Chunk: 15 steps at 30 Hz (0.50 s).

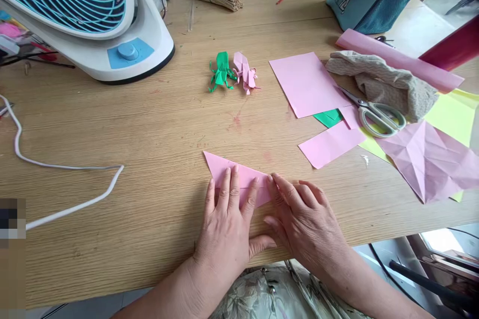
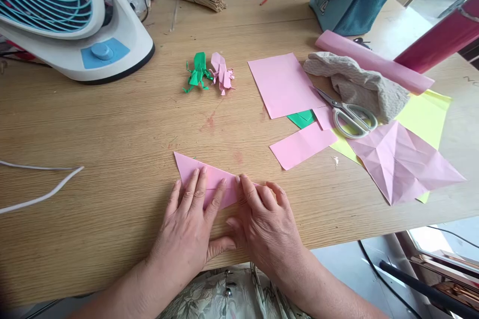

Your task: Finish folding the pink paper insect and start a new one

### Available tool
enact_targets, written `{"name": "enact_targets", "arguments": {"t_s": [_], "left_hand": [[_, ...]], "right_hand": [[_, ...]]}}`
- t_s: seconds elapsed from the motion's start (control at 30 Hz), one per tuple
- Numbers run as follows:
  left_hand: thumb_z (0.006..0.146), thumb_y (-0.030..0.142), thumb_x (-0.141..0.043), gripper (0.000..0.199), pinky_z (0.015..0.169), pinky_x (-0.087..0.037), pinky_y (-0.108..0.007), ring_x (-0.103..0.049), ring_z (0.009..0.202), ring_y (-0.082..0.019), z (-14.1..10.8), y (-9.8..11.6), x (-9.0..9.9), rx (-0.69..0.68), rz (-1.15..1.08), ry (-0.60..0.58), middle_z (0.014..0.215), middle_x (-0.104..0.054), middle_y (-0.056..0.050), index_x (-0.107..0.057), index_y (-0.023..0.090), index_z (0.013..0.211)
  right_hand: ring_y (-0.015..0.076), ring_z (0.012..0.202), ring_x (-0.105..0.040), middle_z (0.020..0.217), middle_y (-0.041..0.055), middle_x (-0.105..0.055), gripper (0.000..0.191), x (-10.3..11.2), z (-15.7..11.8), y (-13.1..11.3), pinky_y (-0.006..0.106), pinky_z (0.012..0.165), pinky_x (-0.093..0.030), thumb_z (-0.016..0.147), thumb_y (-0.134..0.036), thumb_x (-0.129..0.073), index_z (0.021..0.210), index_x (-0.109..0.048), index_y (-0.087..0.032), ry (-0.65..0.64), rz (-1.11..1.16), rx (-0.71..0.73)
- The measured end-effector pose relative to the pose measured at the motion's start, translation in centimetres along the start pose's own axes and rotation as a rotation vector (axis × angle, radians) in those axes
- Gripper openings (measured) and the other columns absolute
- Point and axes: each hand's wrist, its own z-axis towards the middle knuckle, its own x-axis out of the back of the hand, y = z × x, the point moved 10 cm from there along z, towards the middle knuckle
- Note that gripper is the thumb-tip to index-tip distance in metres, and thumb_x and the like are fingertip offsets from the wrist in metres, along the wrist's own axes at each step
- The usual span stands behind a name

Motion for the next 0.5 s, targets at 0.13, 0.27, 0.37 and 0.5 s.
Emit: {"name": "enact_targets", "arguments": {"t_s": [0.13, 0.27, 0.37, 0.5], "left_hand": [[0.079, 0.084, -0.04, 0.105, 0.116, -0.02, -0.062, -0.021, 0.149, -0.041, -0.8, -1.4, -0.1, 0.006, 0.025, -0.009, 0.16, -0.024, -0.025, -0.027, 0.014, 0.156], [0.086, 0.08, -0.028, 0.102, 0.115, -0.02, -0.063, -0.025, 0.148, -0.041, -1.9, -3.2, -0.2, 0.042, 0.06, 0.01, 0.159, -0.025, -0.026, -0.028, 0.005, 0.154], [0.089, 0.078, -0.016, 0.101, 0.115, -0.02, -0.062, -0.026, 0.147, -0.04, -2.4, -3.9, -0.1, 0.053, 0.079, 0.036, 0.16, -0.026, -0.024, -0.026, 0.001, 0.154], [0.091, 0.075, -0.013, 0.097, 0.114, -0.019, -0.061, -0.025, 0.147, -0.038, -2.6, -4.0, -0.2, 0.058, 0.088, 0.043, 0.16, -0.026, -0.021, -0.026, 0.002, 0.154]], "right_hand": [[0.0255, 0.103, -0.052, 0.139, 0.0127, -0.058, 0.034, -0.2, -0.1, 0.1, 0.044, 0.101, -0.037, 0.098, -0.037, -0.052, 0.113, -0.071, -0.013, -0.015, -0.017, -0.001], [0.0254, 0.103, -0.053, 0.14, 0.0118, -0.058, 0.037, -0.2, -0.1, 0.1, 0.045, 0.102, -0.037, 0.098, -0.037, -0.052, 0.12, -0.068, -0.012, -0.023, -0.015, -0.008], [0.0259, 0.104, -0.053, 0.141, 0.0119, -0.057, 0.035, -0.2, -0.2, 0.1, 0.044, 0.098, -0.039, 0.097, -0.036, -0.053, 0.121, -0.067, -0.013, -0.024, 0.003, -0.016], [0.0271, 0.11, -0.054, 0.15, 0.0126, -0.048, 0.04, -0.6, -0.4, 0.3, 0.044, 0.095, -0.042, 0.099, -0.036, -0.05, 0.129, -0.062, -0.013, -0.044, 0.006, -0.052]]}}
